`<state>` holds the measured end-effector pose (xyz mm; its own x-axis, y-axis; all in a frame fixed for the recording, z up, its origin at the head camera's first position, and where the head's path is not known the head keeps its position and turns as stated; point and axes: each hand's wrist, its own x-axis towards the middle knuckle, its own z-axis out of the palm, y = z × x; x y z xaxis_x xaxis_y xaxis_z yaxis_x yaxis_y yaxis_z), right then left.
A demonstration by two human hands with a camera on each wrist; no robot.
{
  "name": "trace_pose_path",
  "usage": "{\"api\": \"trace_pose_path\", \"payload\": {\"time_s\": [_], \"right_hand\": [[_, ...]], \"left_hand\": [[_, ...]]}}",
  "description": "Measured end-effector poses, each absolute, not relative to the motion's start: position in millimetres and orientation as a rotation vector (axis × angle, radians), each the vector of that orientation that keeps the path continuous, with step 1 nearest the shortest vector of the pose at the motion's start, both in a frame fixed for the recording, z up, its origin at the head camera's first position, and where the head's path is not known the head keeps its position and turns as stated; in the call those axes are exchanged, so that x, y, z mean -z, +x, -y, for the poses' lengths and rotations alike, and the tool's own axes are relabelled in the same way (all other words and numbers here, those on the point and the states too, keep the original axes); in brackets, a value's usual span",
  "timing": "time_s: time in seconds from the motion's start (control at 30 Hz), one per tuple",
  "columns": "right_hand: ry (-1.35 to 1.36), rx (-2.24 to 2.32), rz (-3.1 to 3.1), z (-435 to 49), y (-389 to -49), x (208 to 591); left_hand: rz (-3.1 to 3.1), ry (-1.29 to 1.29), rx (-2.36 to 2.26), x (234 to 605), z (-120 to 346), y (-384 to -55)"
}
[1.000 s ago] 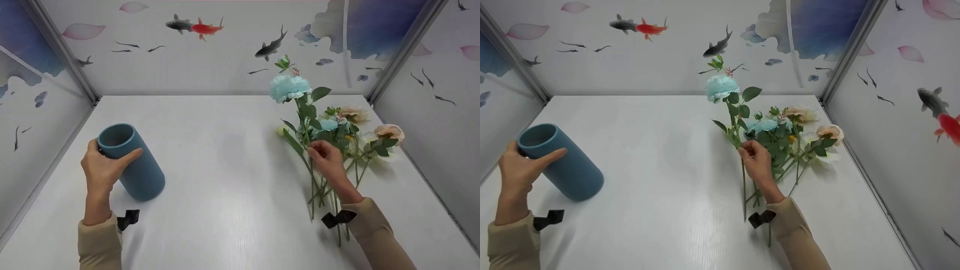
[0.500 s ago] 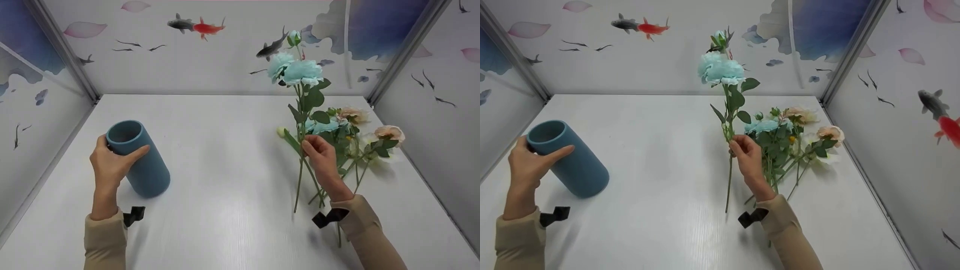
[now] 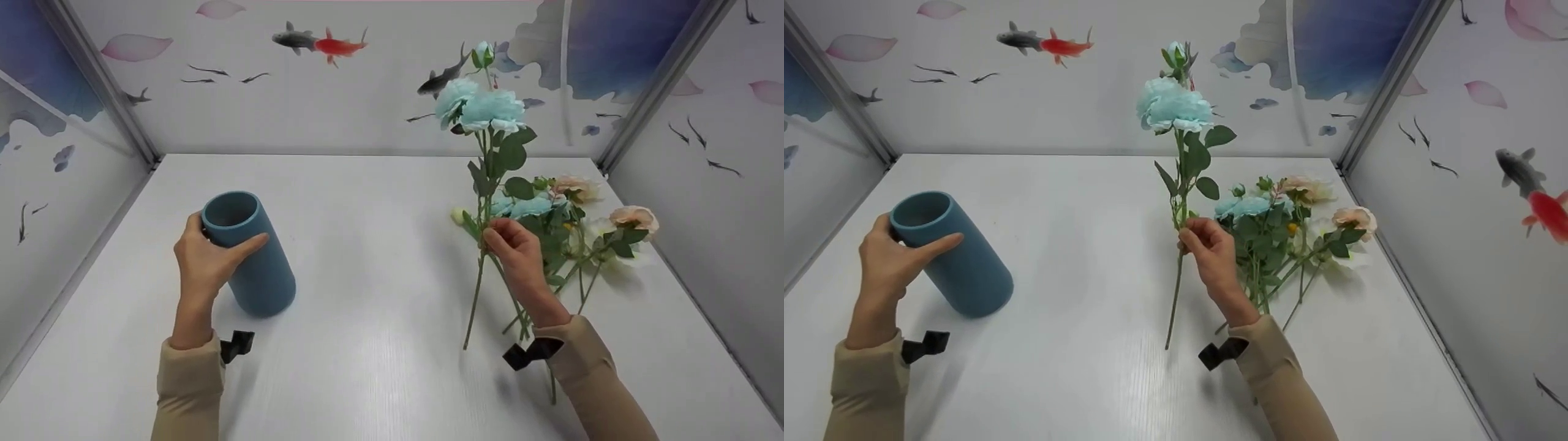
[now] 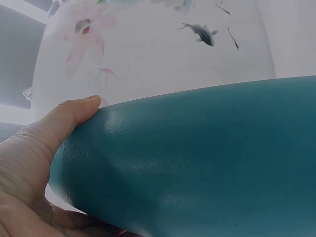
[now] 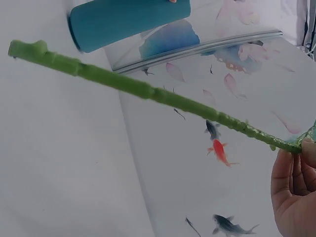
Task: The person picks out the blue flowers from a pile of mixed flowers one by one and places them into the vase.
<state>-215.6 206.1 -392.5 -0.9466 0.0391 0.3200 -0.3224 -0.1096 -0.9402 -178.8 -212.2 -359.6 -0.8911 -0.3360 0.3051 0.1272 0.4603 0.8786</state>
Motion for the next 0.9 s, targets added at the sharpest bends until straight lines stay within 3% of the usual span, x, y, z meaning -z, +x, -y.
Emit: {"api": "trace_pose_path", "payload": {"time_s": [0.9], "right_hand": [[0.497,-2.18,1.894,-190,-217,397]], "left_hand": [[2.273,0.027,1.473,365,176,-196]]}}
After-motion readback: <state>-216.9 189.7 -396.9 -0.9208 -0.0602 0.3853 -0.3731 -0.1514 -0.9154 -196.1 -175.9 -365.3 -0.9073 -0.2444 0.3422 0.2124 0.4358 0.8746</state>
